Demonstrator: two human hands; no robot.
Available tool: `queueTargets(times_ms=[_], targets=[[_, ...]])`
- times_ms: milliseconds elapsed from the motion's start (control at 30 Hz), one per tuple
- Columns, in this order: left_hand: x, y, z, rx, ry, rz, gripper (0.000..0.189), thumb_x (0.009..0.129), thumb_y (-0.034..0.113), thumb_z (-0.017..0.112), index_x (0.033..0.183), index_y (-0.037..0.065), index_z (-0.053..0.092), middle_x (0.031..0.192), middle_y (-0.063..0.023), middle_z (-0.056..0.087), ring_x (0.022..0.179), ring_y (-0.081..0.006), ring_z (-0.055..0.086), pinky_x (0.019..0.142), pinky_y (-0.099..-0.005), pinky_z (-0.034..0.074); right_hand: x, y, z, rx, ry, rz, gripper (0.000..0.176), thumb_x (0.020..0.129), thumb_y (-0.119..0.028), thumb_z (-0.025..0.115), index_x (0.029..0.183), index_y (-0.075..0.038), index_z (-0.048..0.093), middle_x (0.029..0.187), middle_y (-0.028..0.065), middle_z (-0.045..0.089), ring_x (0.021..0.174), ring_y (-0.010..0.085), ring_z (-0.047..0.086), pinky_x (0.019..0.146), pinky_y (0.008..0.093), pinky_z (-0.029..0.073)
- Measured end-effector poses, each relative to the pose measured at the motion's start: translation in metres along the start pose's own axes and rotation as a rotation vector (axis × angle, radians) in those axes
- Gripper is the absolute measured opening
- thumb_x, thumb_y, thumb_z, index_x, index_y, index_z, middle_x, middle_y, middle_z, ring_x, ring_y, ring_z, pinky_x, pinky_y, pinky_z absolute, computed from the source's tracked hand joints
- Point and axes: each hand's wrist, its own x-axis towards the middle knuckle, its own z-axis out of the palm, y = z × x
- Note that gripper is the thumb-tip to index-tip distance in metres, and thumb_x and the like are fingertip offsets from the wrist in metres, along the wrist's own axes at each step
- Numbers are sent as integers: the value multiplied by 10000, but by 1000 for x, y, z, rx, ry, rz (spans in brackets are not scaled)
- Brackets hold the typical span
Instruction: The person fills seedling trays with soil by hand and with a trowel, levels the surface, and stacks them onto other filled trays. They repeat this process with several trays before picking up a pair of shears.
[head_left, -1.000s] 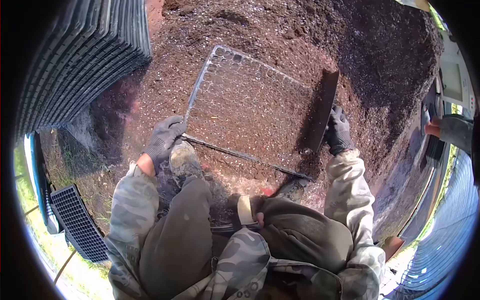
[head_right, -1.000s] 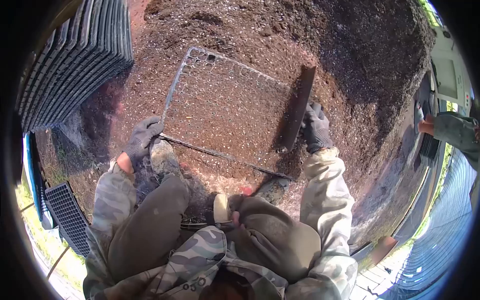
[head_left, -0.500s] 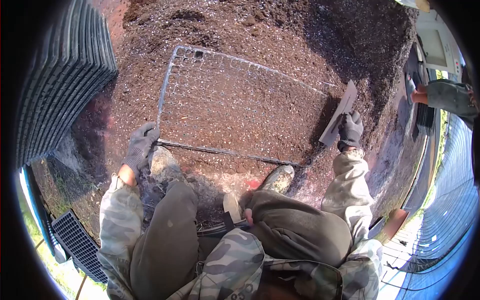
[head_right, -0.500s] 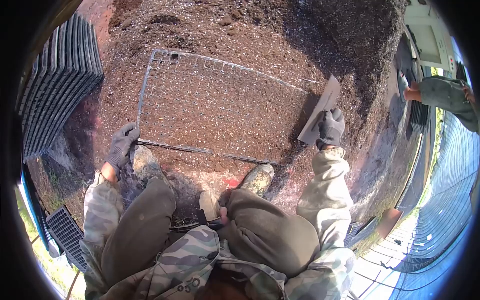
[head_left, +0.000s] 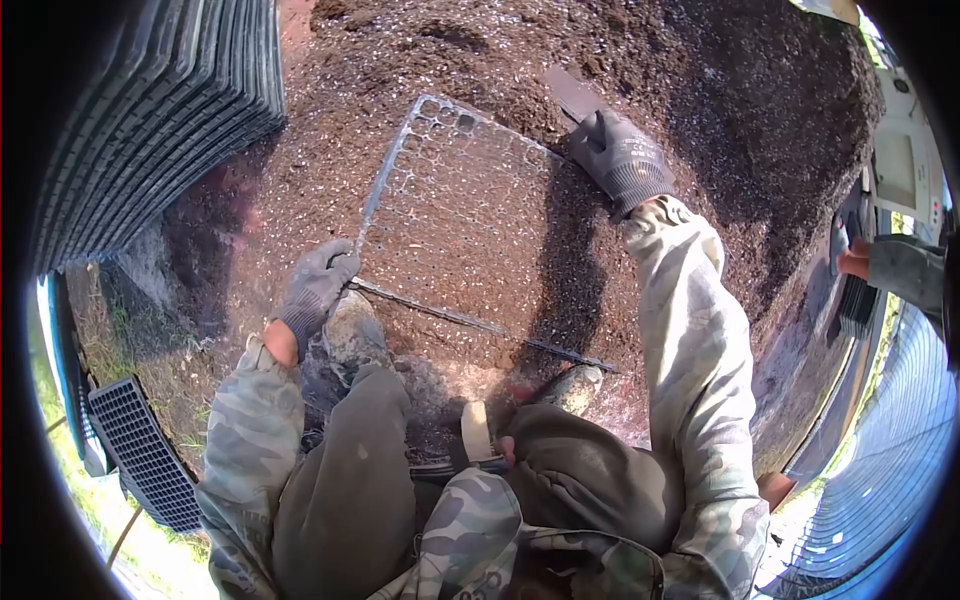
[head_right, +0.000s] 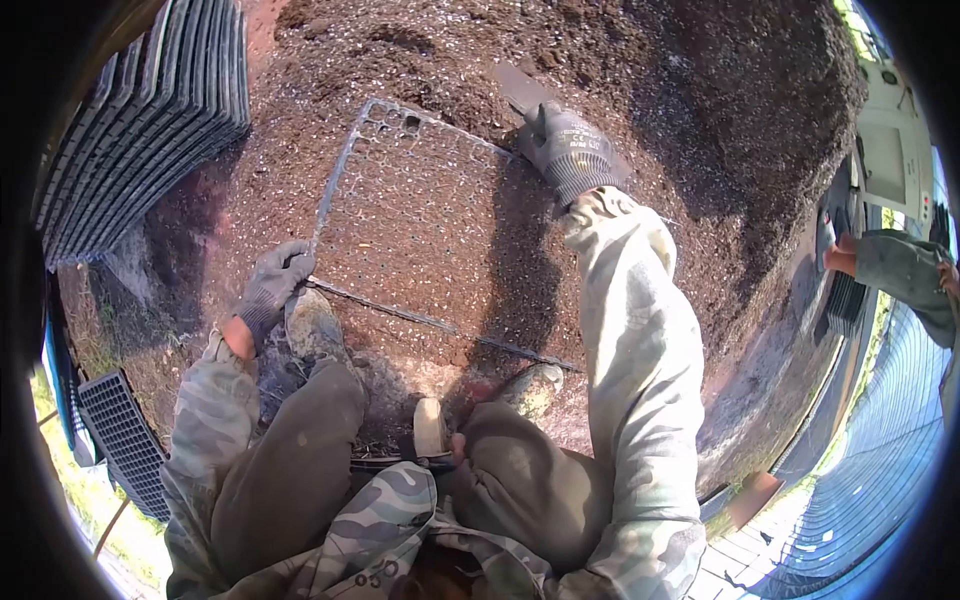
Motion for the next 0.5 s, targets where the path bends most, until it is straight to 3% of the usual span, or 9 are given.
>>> queueTargets(times_ms=[67, 100, 233, 400, 467, 500], targets=[[6, -11, 3, 35, 14, 70, 441, 845, 269, 654, 1166, -29, 601, 958, -131, 665, 862, -187, 630, 767, -310, 491, -9, -12, -1, 106, 85, -56, 299, 844, -267, 658, 1086, -100, 597, 999, 126, 665, 923, 280, 649, 840, 361, 512], [8, -13, 4, 10, 20, 105, 326, 864, 219, 646, 1108, 5, 618, 865, 4, 580, 746, -61, 528, 661, -231, 453, -10, -14, 1, 134, 123, -98, 295, 847, -266, 658, 1079, -99, 585, 964, 134, 657, 905, 293, 647, 817, 373, 511], [7, -12, 5, -118, -2, 74, 358, 862, 225, 652, 1140, 2, 613, 891, -9, 595, 758, -69, 540, 670, -239, 462, -23, -37, -10, 10, 63, -172, 460, 819, -245, 677, 1230, -121, 513, 1082, 155, 631, 1045, 318, 611, 900, 403, 489], [-1, 4, 0, -98, -22, -11, 404, 850, 224, 674, 1177, -2, 601, 902, -16, 605, 764, -84, 547, 670, -249, 467, -7, -19, 21, 123, 259, -64, 391, 806, -207, 681, 1140, -59, 542, 1032, 155, 644, 963, 313, 636, 851, 392, 503], [2, -2, 1, -95, -16, 6, 411, 850, 233, 676, 1178, -2, 600, 903, -15, 606, 763, -83, 545, 667, -249, 466, -12, -15, 28, 829, 210, -23, 334, 821, -189, 675, 1105, -42, 577, 961, 135, 664, 875, 263, 653, 797, 347, 517], [4, -5, 2, -84, -14, 23, 417, 850, 241, 678, 1179, -3, 598, 903, -15, 607, 763, -81, 543, 664, -249, 465, -22, -34, 19, 1019, 114, 12, 294, 832, -198, 681, 1068, -37, 613, 884, 101, 665, 813, 197, 644, 756, 312, 520]])
